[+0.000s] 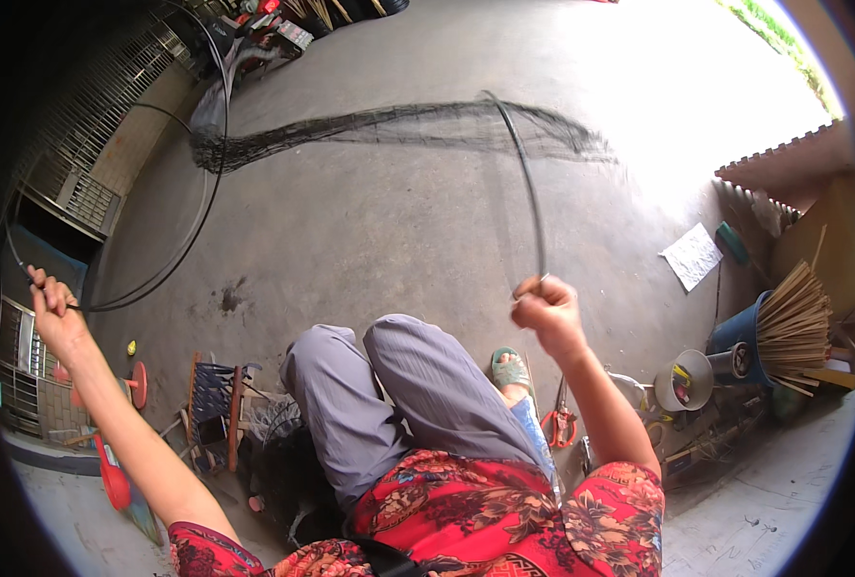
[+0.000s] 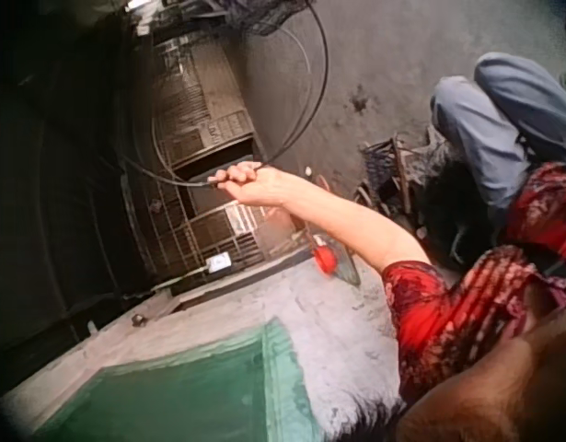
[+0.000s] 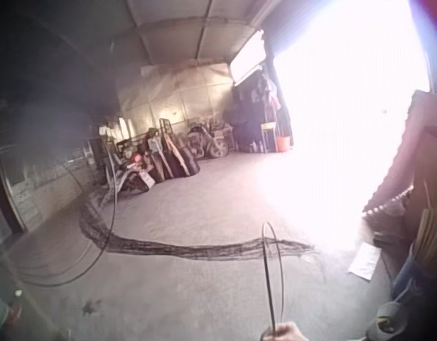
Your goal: The person assembles a fish trap by threading mesh netting onto circular wire hoops and securing them with thin sticks.
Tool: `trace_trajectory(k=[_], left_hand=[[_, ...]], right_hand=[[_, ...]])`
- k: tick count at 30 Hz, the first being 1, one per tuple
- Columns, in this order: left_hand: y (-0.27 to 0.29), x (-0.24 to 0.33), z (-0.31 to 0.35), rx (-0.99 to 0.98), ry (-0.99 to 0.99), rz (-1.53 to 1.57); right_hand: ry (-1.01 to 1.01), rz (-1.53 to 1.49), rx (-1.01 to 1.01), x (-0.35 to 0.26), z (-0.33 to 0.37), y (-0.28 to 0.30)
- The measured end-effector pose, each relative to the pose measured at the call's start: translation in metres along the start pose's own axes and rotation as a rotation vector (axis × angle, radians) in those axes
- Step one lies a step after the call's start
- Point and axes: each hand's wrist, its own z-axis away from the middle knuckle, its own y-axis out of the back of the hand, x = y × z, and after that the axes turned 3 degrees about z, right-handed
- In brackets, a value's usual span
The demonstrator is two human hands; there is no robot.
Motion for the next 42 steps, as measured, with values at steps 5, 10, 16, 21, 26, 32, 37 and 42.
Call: trace_trajectory(k=[5,10,16,21,26,32,37,42], left_hand=[[0.040,-0.100,0.040,0.213,0.076,0.043],[0.045,-0.137,0.067,0.271,0.114,0.034],[-0.012,-0.135,0.099,0.178,0.201,-0.018],[-0.141,-0.168,0.208,0.002,0.506,0.081],[-0.165,-0.226,0.345,0.132,0.783,0.187],[-0.117,-0.264,0.440,0.298,0.902,0.190],[-0.102,-0.274,0.464,0.327,0.973,0.184],[-0.090,-0.275,0.470,0.332,1.017,0.200]], right_hand=[[0.264,-0.632,0.168,-0.137,-0.011,0.069],[0.455,-0.624,0.409,-0.195,-0.045,0.103],[0.720,-0.204,0.306,-0.231,-0.038,-0.068],[0.561,-0.002,-0.162,-0.124,-0.018,-0.219],[0.333,0.267,-0.291,0.062,0.034,-0.282],[0.335,0.507,-0.215,0.153,0.077,-0.276],[0.439,0.811,-0.263,0.178,0.080,-0.265],[0.384,0.778,-0.213,0.186,0.078,-0.265]])
